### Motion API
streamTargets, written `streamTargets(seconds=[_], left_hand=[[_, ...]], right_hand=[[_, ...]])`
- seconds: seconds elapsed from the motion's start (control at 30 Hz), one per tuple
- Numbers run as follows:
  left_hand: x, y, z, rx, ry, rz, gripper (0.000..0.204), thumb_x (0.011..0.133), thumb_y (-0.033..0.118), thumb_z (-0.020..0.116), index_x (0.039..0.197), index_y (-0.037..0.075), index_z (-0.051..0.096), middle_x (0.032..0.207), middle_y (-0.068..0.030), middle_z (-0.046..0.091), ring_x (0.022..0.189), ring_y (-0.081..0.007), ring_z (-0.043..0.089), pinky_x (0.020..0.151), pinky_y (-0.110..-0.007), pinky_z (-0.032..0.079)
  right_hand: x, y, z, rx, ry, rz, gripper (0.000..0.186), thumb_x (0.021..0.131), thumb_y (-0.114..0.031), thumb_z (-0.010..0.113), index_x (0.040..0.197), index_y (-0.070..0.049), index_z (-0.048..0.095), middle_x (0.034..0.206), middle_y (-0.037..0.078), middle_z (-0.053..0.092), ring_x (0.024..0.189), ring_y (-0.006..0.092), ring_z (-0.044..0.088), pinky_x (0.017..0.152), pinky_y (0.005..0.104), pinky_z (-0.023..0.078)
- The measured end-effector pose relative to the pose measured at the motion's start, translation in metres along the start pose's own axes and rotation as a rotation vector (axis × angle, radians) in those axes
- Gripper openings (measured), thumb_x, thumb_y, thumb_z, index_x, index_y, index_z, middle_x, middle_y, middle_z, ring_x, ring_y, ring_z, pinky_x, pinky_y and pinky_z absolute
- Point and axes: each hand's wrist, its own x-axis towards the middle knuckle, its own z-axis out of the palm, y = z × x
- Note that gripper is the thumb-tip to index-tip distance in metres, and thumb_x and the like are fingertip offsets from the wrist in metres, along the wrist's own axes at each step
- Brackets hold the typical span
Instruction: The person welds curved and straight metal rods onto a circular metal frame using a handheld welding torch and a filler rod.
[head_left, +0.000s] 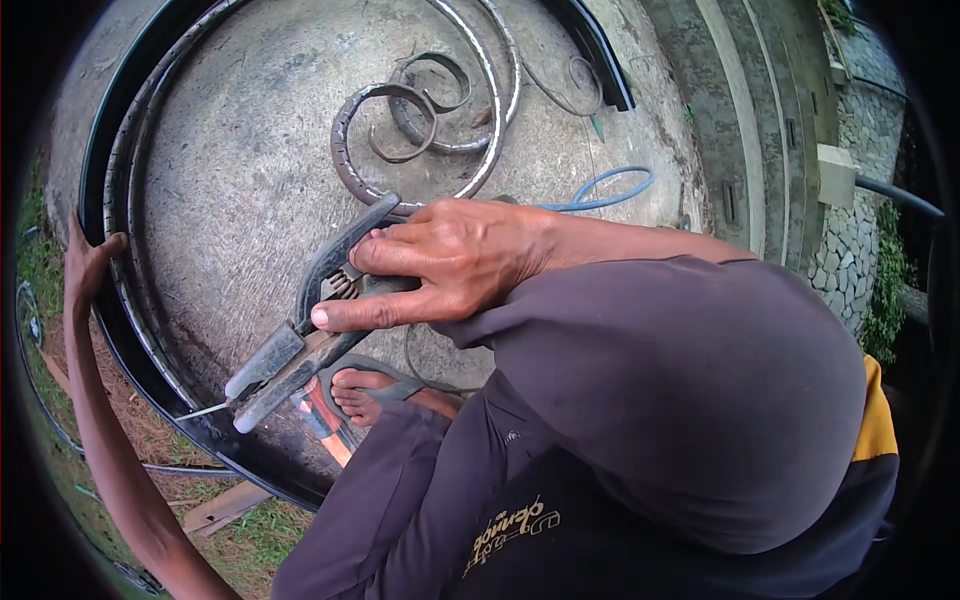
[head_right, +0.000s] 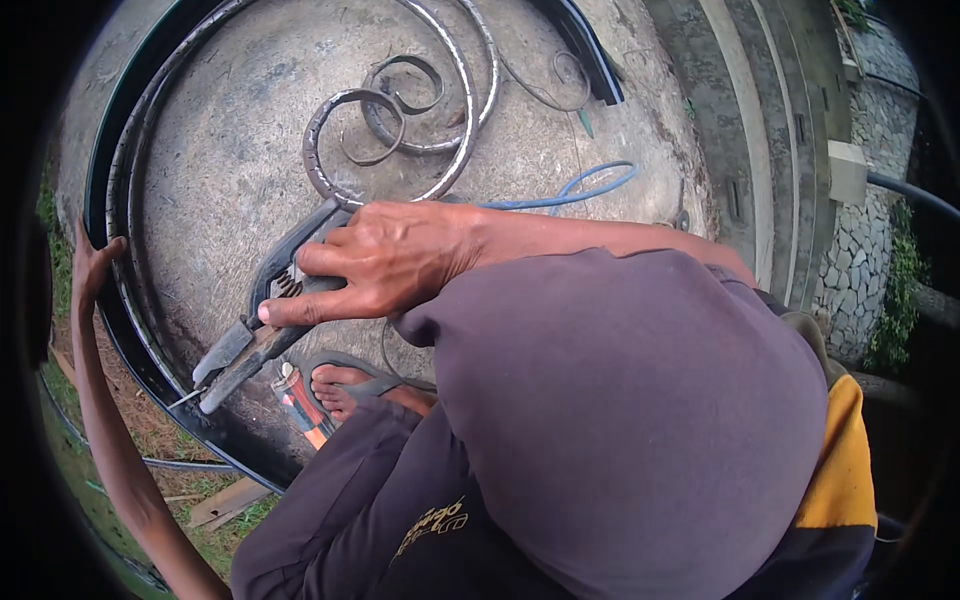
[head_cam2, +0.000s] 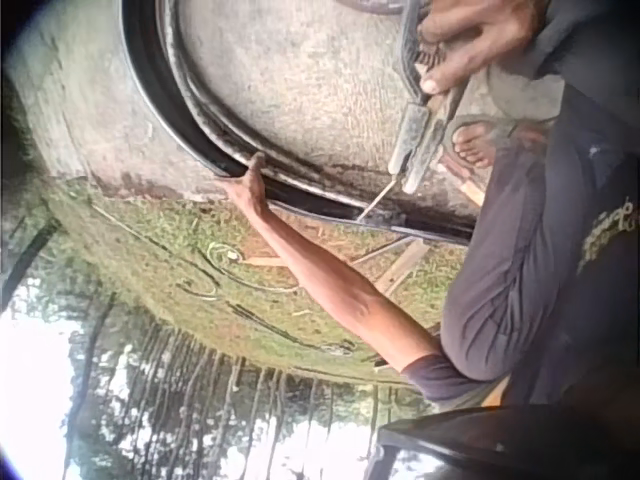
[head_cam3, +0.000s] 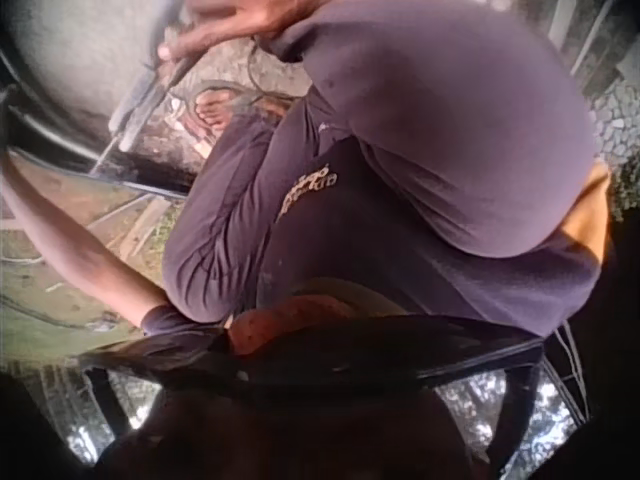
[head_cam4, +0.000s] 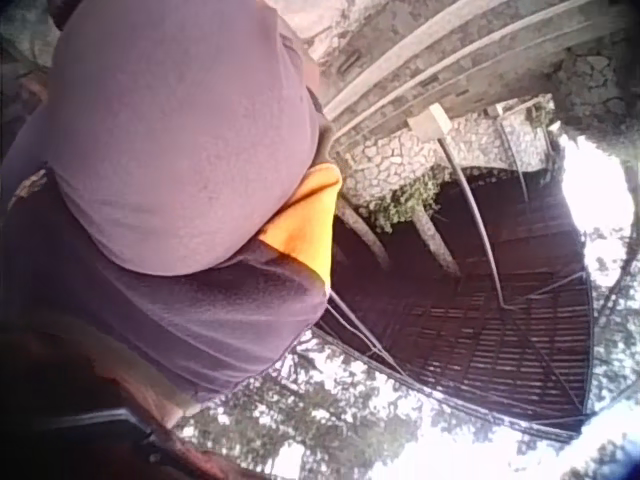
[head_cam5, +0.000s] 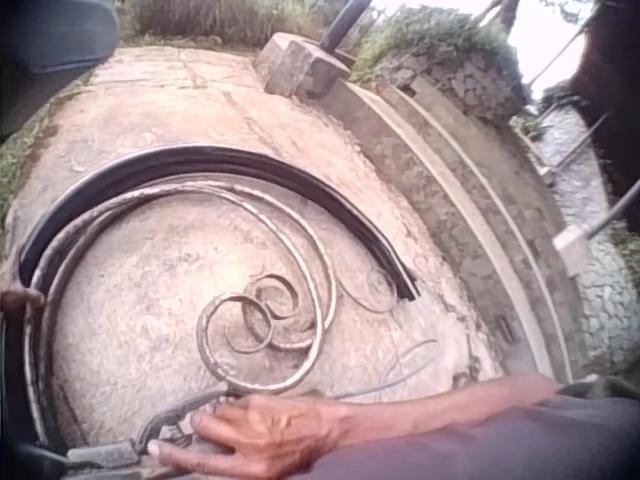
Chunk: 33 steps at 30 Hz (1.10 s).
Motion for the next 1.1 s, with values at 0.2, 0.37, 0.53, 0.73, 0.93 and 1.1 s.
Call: streamTargets(seconds=[0.2, 0.37, 0.53, 0.73, 0.93, 1.1], left_hand=[[0.006, -0.013, -0.001, 0.001, -0.045, 0.012, 0.099, 0.074, 0.036, 0.078, 0.156, 0.002, 0.034, 0.135, -0.0267, 0.061, 0.121, -0.0386, 0.062, 0.107, -0.045, 0.046], [-0.006, 0.022, -0.006, -0.030, -0.006, -0.023, 0.100, 0.072, 0.033, 0.079, 0.155, -0.001, 0.035, 0.134, -0.0272, 0.062, 0.121, -0.0389, 0.062, 0.108, -0.044, 0.045], [-0.014, 0.053, -0.012, -0.022, -0.054, -0.152, 0.104, 0.067, 0.036, 0.084, 0.154, 0.004, 0.036, 0.131, -0.0276, 0.064, 0.122, -0.0377, 0.064, 0.108, -0.044, 0.046], [-0.018, 0.082, -0.022, 0.001, -0.064, -0.207, 0.112, 0.051, 0.035, 0.092, 0.143, -0.003, 0.041, 0.124, -0.0297, 0.065, 0.118, -0.0392, 0.063, 0.100, -0.044, 0.053], [-0.020, 0.087, -0.022, 0.049, -0.067, -0.232, 0.123, 0.052, 0.036, 0.092, 0.151, -0.003, 0.032, 0.124, -0.0306, 0.065, 0.116, -0.0397, 0.065, 0.098, -0.043, 0.055], [-0.016, 0.080, -0.022, 0.033, -0.123, -0.233, 0.128, 0.053, 0.038, 0.093, 0.155, -0.002, 0.027, 0.129, -0.0314, 0.063, 0.121, -0.0399, 0.063, 0.101, -0.043, 0.053]], right_hand=[[-0.009, -0.003, 0.003, -0.011, 0.003, 0.049, 0.069, 0.092, -0.010, 0.059, 0.157, -0.024, 0.039, 0.095, 0.010, 0.056, 0.071, 0.0225, 0.069, 0.052, 0.0358, 0.057], [-0.016, -0.001, 0.001, -0.007, 0.039, 0.029, 0.068, 0.087, -0.005, 0.062, 0.153, -0.019, 0.050, 0.098, 0.011, 0.059, 0.076, 0.0177, 0.066, 0.055, 0.0318, 0.059], [-0.008, -0.005, -0.009, -0.019, 0.029, 0.042, 0.066, 0.086, -0.014, 0.066, 0.151, -0.017, 0.054, 0.101, 0.012, 0.063, 0.076, 0.0186, 0.068, 0.056, 0.0317, 0.060], [0.003, -0.011, -0.008, 0.008, 0.048, 0.088, 0.069, 0.065, 0.006, 0.072, 0.132, -0.007, 0.067, 0.099, 0.018, 0.066, 0.073, 0.0272, 0.071, 0.059, 0.0386, 0.058], [0.006, -0.009, -0.003, 0.018, -0.003, 0.083, 0.070, 0.061, 0.008, 0.068, 0.132, 0.002, 0.065, 0.101, 0.021, 0.067, 0.078, 0.0305, 0.069, 0.065, 0.0388, 0.056], [0.009, -0.007, -0.002, 0.036, -0.052, 0.075, 0.075, 0.060, 0.009, 0.067, 0.135, 0.000, 0.063, 0.101, 0.020, 0.067, 0.079, 0.0311, 0.071, 0.065, 0.0388, 0.057]])
